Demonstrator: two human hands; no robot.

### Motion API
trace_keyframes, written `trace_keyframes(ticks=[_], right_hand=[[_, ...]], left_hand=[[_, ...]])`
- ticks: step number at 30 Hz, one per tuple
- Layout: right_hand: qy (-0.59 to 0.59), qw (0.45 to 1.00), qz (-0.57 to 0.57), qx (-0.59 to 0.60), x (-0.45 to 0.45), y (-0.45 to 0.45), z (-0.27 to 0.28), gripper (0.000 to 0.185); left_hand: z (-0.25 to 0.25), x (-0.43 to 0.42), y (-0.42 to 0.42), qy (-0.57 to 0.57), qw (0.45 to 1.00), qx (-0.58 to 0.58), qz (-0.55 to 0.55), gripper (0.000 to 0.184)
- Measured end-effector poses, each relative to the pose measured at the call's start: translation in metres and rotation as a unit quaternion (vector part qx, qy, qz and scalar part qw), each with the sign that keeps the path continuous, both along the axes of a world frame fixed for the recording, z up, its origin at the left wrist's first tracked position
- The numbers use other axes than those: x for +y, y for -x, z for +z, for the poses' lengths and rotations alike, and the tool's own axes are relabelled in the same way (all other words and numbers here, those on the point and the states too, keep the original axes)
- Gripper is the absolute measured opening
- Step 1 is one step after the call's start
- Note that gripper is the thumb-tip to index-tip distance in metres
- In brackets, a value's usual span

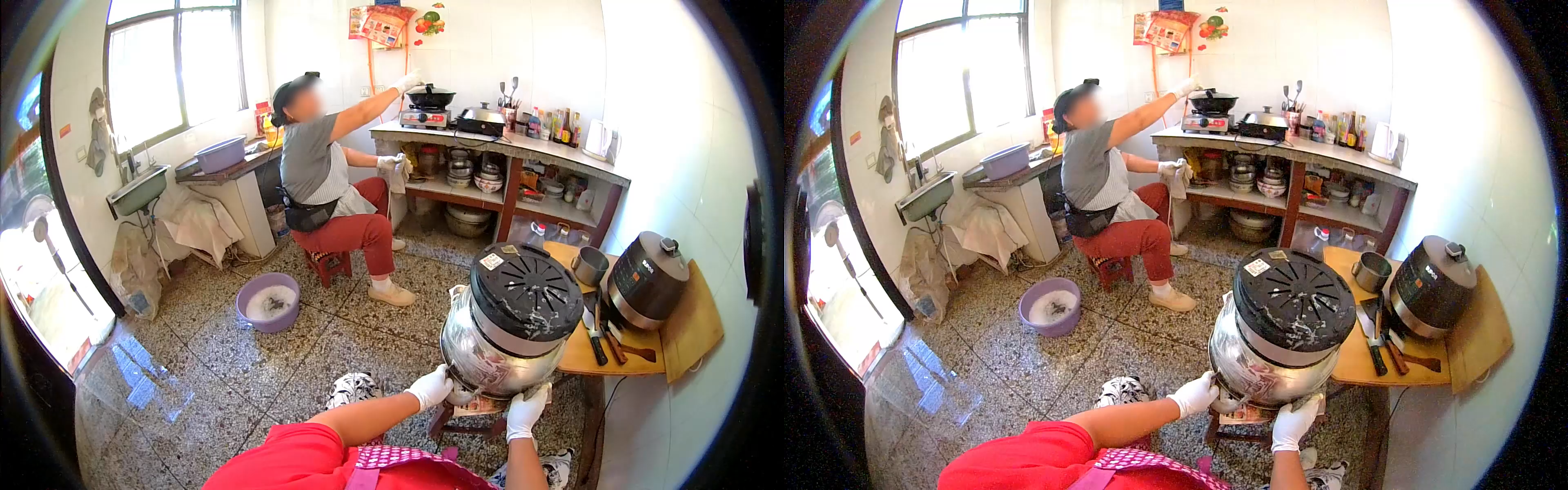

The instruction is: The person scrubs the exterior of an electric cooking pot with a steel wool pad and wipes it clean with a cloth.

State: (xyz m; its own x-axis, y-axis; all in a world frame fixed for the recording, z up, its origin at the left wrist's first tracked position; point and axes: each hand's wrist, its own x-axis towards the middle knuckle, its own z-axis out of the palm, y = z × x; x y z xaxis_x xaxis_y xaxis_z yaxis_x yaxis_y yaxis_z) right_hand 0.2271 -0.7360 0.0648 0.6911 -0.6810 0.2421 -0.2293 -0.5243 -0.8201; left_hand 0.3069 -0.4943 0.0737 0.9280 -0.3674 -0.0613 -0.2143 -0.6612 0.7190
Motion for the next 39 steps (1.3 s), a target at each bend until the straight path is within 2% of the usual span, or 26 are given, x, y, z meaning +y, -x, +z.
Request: trace_keyframes(ticks=[3, 5, 16, 28, 33, 39], right_hand=[[0.007, 1.000, 0.005, -0.012, -0.002, -0.001, -0.005, 0.079], [0.010, 1.000, 0.003, -0.009, -0.002, -0.001, -0.004, 0.079], [0.028, 0.999, -0.010, -0.025, -0.002, -0.002, -0.008, 0.075], [0.046, 0.999, -0.011, -0.017, -0.003, -0.002, -0.014, 0.073], [0.000, 0.999, 0.000, -0.040, 0.000, 0.000, -0.003, 0.074], [0.018, 0.999, -0.002, -0.038, 0.001, 0.001, -0.004, 0.071]], left_hand=[[0.007, 0.000, 0.003, -0.005, 1.000, -0.007, 0.004, 0.057], [0.015, 0.000, 0.006, -0.007, 1.000, 0.028, 0.011, 0.054], [-0.002, -0.001, 0.001, 0.000, 1.000, -0.007, 0.007, 0.054], [-0.001, -0.001, 0.002, -0.006, 1.000, -0.006, 0.011, 0.055], [-0.002, -0.002, 0.002, 0.000, 1.000, -0.012, 0.015, 0.053], [0.005, -0.001, 0.005, 0.004, 1.000, -0.015, 0.018, 0.052]])
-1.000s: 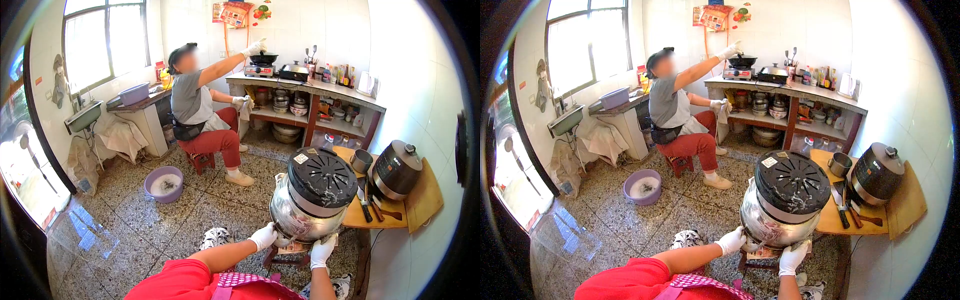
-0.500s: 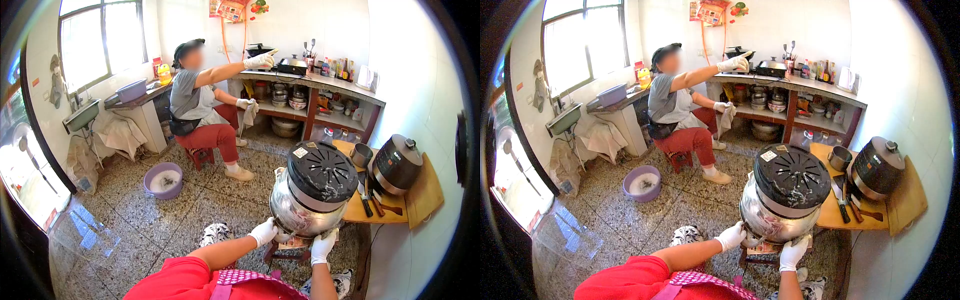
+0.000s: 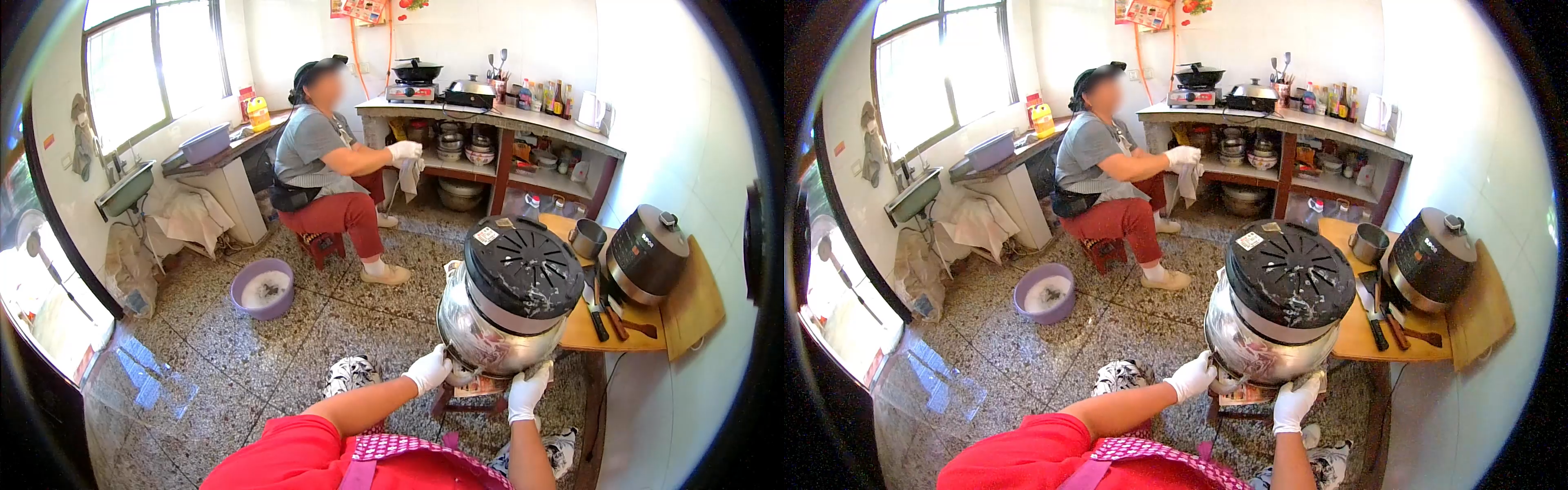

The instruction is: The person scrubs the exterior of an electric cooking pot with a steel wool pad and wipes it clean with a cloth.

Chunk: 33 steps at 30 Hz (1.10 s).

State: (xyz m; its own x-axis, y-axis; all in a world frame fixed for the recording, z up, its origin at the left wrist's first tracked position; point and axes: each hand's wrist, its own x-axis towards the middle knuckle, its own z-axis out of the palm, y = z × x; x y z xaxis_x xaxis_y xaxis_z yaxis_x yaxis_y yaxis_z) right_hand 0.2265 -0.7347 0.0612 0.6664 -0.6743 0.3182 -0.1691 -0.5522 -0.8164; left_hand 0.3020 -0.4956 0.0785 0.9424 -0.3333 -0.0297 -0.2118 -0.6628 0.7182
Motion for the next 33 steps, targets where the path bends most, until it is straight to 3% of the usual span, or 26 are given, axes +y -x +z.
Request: trace_keyframes(ticks=[33], right_hand=[[0.014, 1.000, -0.004, 0.019, 0.002, 0.003, 0.008, 0.072]], left_hand=[[-0.004, 0.001, 0.000, 0.000, 1.000, -0.015, 0.003, 0.054]])
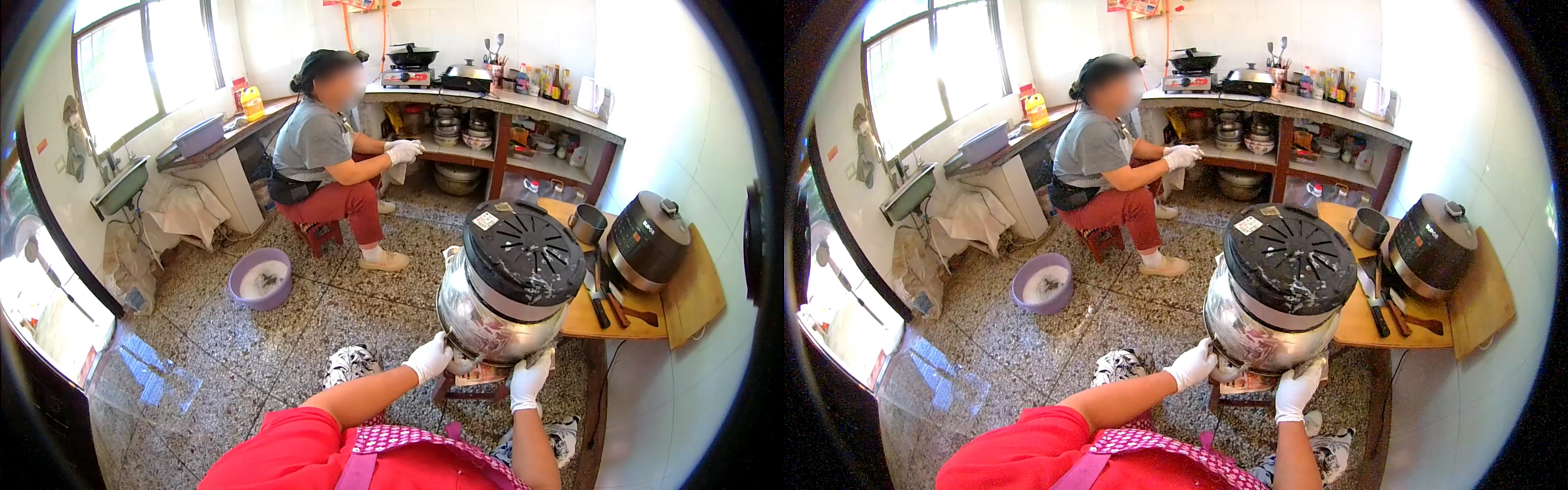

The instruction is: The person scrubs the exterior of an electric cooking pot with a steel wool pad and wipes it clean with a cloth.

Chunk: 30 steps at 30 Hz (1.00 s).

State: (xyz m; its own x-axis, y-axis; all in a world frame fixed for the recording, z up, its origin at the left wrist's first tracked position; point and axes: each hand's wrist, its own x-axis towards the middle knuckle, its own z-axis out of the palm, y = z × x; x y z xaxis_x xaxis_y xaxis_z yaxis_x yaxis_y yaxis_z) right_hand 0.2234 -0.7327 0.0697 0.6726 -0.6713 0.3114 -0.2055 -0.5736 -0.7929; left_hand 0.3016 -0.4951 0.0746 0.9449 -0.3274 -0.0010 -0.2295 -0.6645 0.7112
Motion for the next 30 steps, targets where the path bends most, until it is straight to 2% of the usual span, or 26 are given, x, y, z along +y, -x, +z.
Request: trace_keyframes(ticks=[4, 7, 12, 15, 17, 20, 23, 30], right_hand=[[0.003, 1.000, 0.003, 0.018, -0.006, -0.002, -0.008, 0.075], [-0.036, 0.999, 0.012, -0.013, -0.008, -0.007, -0.016, 0.075], [-0.019, 1.000, 0.013, 0.014, -0.007, -0.004, -0.008, 0.075], [-0.038, 0.999, 0.026, -0.013, -0.010, -0.006, -0.017, 0.074], [-0.098, 0.992, 0.051, -0.067, -0.011, -0.007, -0.019, 0.075], [-0.035, 0.999, 0.030, -0.027, -0.011, -0.005, -0.017, 0.074], [-0.024, 1.000, 0.019, 0.004, -0.008, -0.005, -0.009, 0.074], [-0.073, 0.997, 0.027, -0.027, -0.001, -0.004, -0.002, 0.076]], left_hand=[[0.012, 0.000, 0.001, -0.006, 0.999, 0.050, -0.003, 0.054], [0.003, -0.001, -0.002, -0.008, 0.999, 0.043, -0.014, 0.053], [0.009, -0.001, 0.000, 0.011, 0.999, 0.050, -0.002, 0.054], [0.011, -0.001, 0.001, 0.022, 0.999, 0.035, -0.001, 0.054], [0.016, -0.001, 0.002, 0.018, 0.998, 0.062, -0.002, 0.054], [0.011, -0.001, 0.001, 0.021, 0.998, 0.058, -0.001, 0.055], [0.007, -0.002, 0.001, 0.022, 0.999, 0.046, -0.001, 0.055], [0.011, -0.002, 0.000, 0.004, 0.997, 0.079, -0.002, 0.055]])
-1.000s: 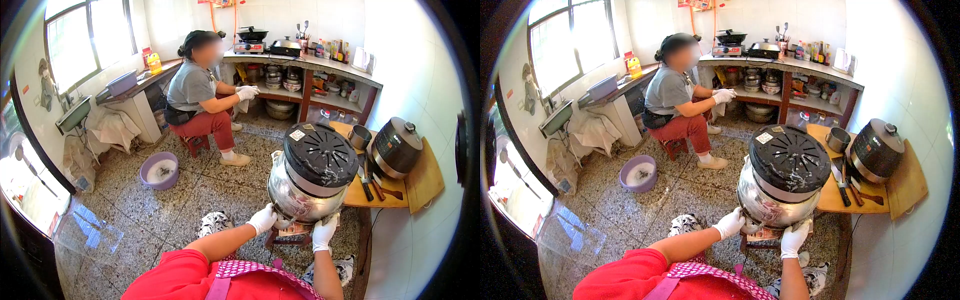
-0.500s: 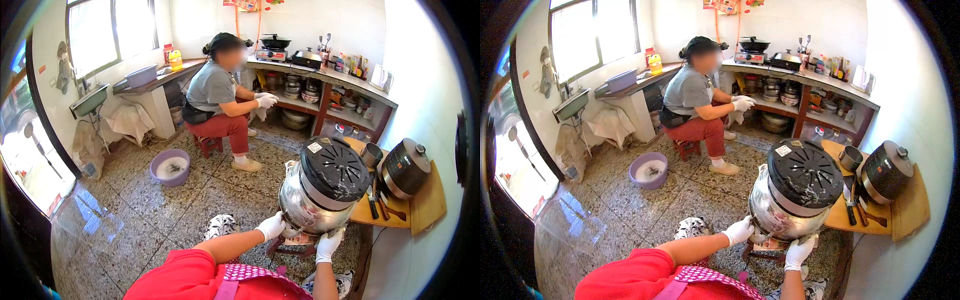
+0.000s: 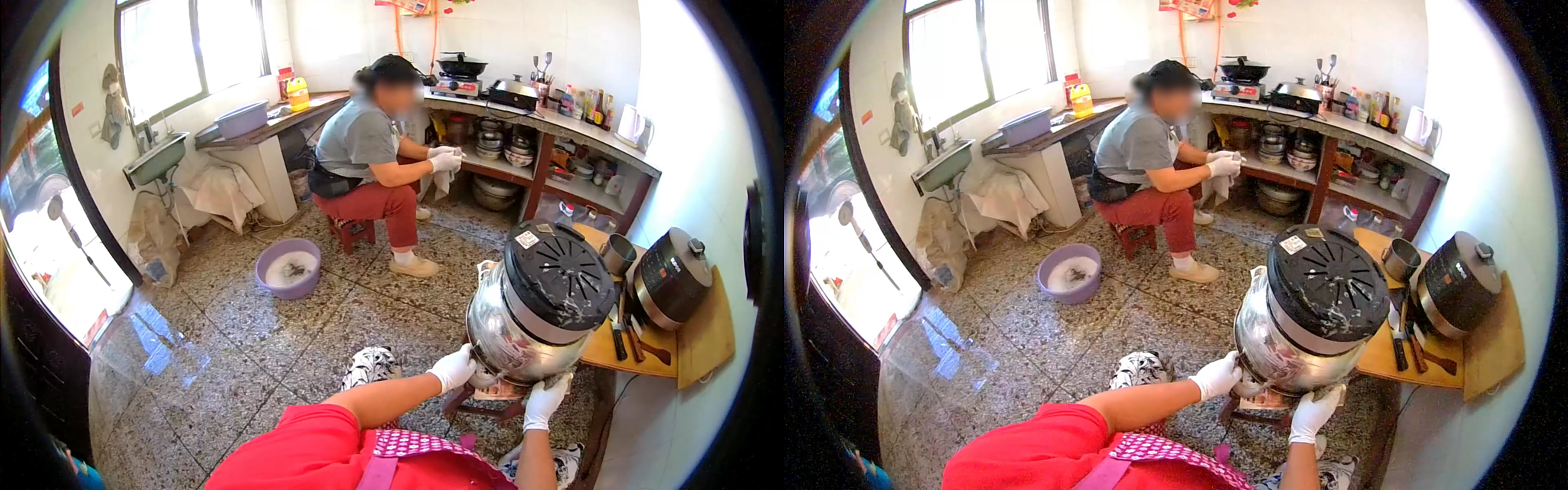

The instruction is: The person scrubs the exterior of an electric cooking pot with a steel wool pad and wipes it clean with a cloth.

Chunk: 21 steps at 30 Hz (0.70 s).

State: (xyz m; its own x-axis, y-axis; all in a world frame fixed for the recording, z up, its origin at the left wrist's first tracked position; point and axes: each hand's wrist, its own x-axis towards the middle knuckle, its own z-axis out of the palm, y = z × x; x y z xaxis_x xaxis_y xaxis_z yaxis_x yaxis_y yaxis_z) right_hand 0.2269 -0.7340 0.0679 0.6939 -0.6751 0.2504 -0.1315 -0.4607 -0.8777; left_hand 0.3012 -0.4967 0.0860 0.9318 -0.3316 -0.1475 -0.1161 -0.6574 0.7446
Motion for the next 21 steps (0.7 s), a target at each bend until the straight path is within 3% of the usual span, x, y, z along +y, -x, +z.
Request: trace_keyframes(ticks=[17, 21], right_hand=[[0.064, 0.997, -0.029, 0.032, -0.002, -0.001, -0.004, 0.073], [0.002, 1.000, -0.007, 0.002, -0.001, 0.000, 0.000, 0.072]], left_hand=[[-0.008, -0.002, -0.002, -0.008, 0.999, -0.033, -0.003, 0.055], [0.000, -0.002, 0.000, -0.008, 1.000, -0.014, 0.000, 0.052]])
